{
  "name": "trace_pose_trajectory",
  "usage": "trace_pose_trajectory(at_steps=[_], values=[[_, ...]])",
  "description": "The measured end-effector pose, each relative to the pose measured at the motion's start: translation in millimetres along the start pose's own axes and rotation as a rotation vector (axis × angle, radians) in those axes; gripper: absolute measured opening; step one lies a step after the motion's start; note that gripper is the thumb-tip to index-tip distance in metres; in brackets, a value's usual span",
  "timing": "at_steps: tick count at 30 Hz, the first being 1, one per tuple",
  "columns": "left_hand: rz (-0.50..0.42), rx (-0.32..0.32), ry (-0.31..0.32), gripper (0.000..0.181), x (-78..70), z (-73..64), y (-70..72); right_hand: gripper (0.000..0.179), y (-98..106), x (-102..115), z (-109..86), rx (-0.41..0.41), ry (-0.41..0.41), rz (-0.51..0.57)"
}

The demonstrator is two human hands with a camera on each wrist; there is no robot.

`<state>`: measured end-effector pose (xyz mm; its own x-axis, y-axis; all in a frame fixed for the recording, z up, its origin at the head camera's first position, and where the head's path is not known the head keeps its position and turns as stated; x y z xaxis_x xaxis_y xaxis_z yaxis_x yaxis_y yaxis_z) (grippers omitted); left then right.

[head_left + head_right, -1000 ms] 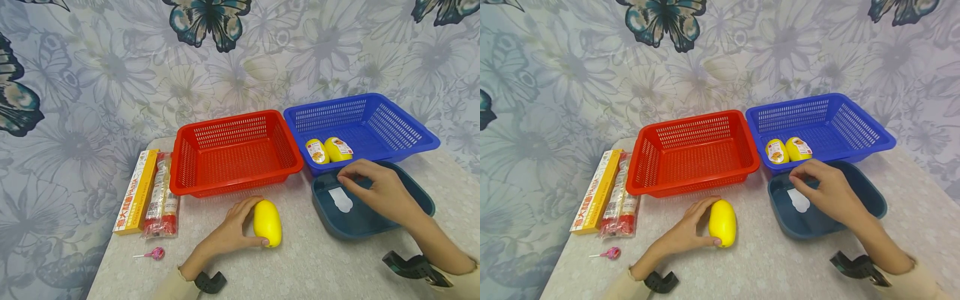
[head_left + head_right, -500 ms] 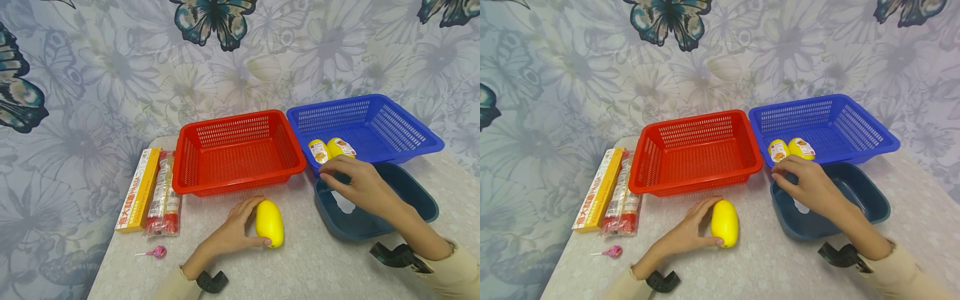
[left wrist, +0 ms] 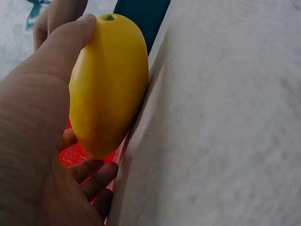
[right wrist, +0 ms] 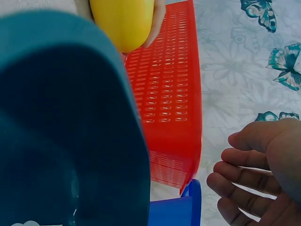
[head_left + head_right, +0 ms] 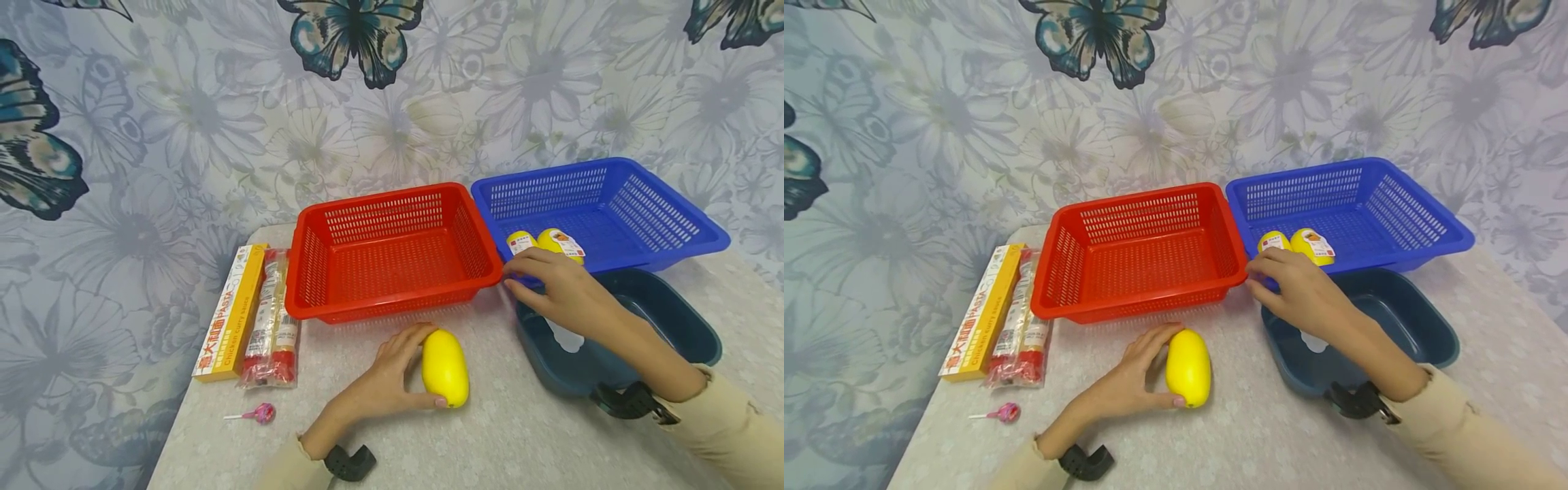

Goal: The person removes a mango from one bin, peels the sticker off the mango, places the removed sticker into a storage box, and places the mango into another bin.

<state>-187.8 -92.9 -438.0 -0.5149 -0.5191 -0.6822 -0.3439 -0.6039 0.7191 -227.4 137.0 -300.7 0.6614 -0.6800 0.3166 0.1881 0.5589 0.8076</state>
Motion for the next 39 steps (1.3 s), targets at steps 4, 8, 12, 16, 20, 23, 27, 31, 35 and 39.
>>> trace_pose_trajectory(at_steps=[4, 8, 12, 16, 20, 23, 27, 31, 35, 39], values=[[0.011, -0.003, -0.003, 0.106, -0.2, -1.2, 0.0, 0.022, -6.1, -1.6, 3.8, 0.037, -0.020, -0.018], [0.024, -0.006, -0.008, 0.107, -1.8, -1.8, 0.5, 0.023, -10.2, -1.9, 8.2, 0.058, -0.016, -0.024], [0.028, -0.006, -0.011, 0.107, -3.7, -1.9, 1.0, 0.024, -13.8, -2.3, 12.2, 0.068, -0.005, -0.012], [0.037, -0.002, -0.011, 0.109, -4.4, -1.9, 0.8, 0.026, -18.3, -2.7, 15.4, 0.085, -0.012, 0.006], [0.040, 0.006, -0.003, 0.109, -3.8, -1.9, -0.6, 0.030, -21.8, -3.2, 17.6, 0.104, -0.033, 0.007], [0.064, 0.006, -0.010, 0.110, -4.4, -1.6, -1.6, 0.031, -24.0, -3.8, 17.8, 0.119, -0.049, 0.005], [0.097, 0.002, -0.017, 0.112, -4.7, -0.7, -2.2, 0.029, -26.1, -4.6, 16.6, 0.133, -0.054, 0.010], [0.070, -0.013, -0.011, 0.112, -5.2, 0.8, -1.0, 0.025, -26.0, -5.6, 15.2, 0.120, -0.038, 0.009], [0.026, -0.022, -0.013, 0.111, -7.4, 2.3, 0.4, 0.023, -26.0, -7.1, 14.9, 0.099, -0.022, 0.005], [-0.014, -0.029, -0.005, 0.110, -9.8, 0.5, 3.8, 0.023, -27.6, -6.0, 17.4, 0.093, -0.009, 0.013]])
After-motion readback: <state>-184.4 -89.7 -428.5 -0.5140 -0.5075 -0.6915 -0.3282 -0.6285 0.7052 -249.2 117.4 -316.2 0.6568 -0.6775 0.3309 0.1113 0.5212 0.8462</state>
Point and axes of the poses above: each hand's wrist, its own z-axis towards the middle knuckle, its own y-axis out of the back of the hand, x = y × z, the point moved 8 cm from there along z, towards the middle knuckle, and after that the axes turned 2 degrees about -x, right-handed, at the moved point
